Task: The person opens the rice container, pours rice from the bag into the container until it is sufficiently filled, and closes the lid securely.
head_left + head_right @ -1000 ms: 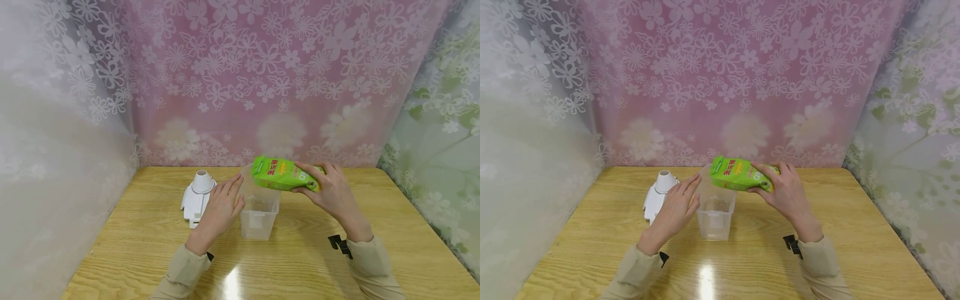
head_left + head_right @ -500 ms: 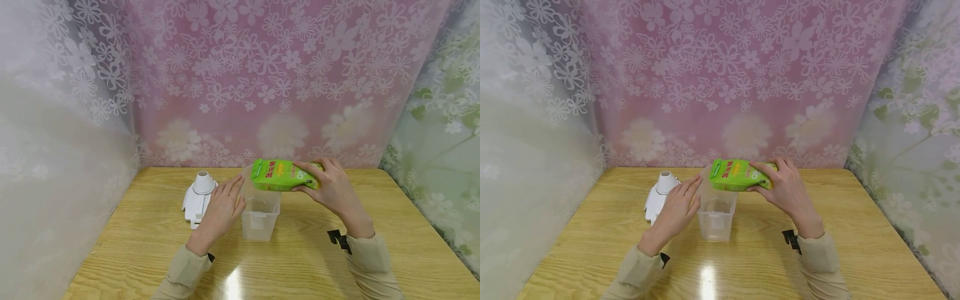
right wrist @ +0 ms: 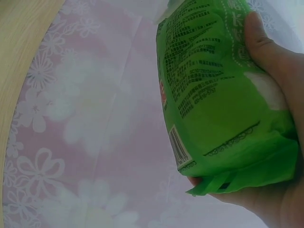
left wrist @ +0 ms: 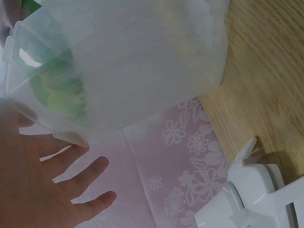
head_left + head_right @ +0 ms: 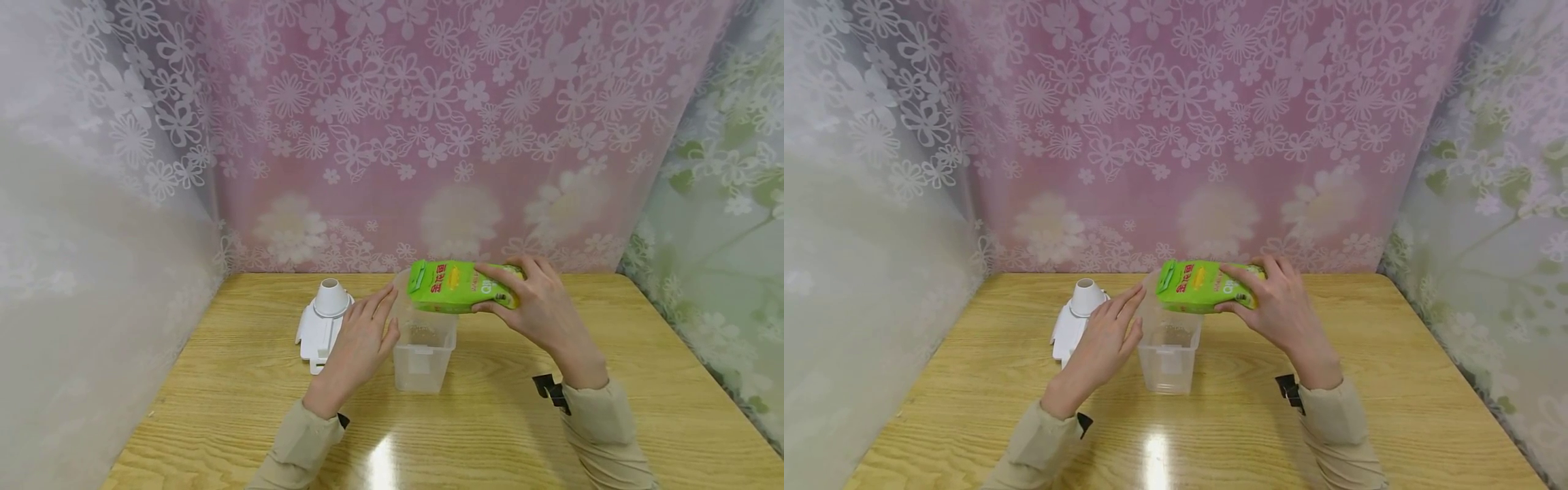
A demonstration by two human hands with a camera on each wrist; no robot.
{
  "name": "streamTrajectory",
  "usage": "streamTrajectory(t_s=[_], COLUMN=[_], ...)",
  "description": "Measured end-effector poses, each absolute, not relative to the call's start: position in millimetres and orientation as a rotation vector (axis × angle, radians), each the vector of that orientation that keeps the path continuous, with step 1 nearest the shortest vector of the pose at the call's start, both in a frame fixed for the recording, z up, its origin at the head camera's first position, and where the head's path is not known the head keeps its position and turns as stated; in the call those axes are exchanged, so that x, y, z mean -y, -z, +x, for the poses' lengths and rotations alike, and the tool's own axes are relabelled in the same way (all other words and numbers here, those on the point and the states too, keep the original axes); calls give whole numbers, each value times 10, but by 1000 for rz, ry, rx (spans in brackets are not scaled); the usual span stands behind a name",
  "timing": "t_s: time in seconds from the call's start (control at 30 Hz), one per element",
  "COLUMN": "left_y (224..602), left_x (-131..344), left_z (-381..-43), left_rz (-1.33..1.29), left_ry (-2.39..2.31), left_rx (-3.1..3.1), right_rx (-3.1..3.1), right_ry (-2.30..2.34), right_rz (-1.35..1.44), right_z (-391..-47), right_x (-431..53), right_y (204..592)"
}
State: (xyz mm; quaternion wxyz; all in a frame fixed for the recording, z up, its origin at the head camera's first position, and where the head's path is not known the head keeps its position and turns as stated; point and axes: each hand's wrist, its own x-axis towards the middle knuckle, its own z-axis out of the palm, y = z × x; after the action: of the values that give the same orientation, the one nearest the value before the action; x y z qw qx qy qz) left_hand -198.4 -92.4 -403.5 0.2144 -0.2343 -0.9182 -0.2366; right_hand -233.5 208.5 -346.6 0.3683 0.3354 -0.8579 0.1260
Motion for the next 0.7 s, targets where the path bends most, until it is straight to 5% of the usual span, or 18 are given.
streamTrajectory(t_s=[0.7], left_y=[4045], left_x=[937], left_z=[-1994], left_rz=[-651], left_ry=[648], left_rx=[2548], right_rx=[2163], right_ry=[-265], right_rz=[849], right_z=[-2290], right_x=[-2005], right_y=[3441])
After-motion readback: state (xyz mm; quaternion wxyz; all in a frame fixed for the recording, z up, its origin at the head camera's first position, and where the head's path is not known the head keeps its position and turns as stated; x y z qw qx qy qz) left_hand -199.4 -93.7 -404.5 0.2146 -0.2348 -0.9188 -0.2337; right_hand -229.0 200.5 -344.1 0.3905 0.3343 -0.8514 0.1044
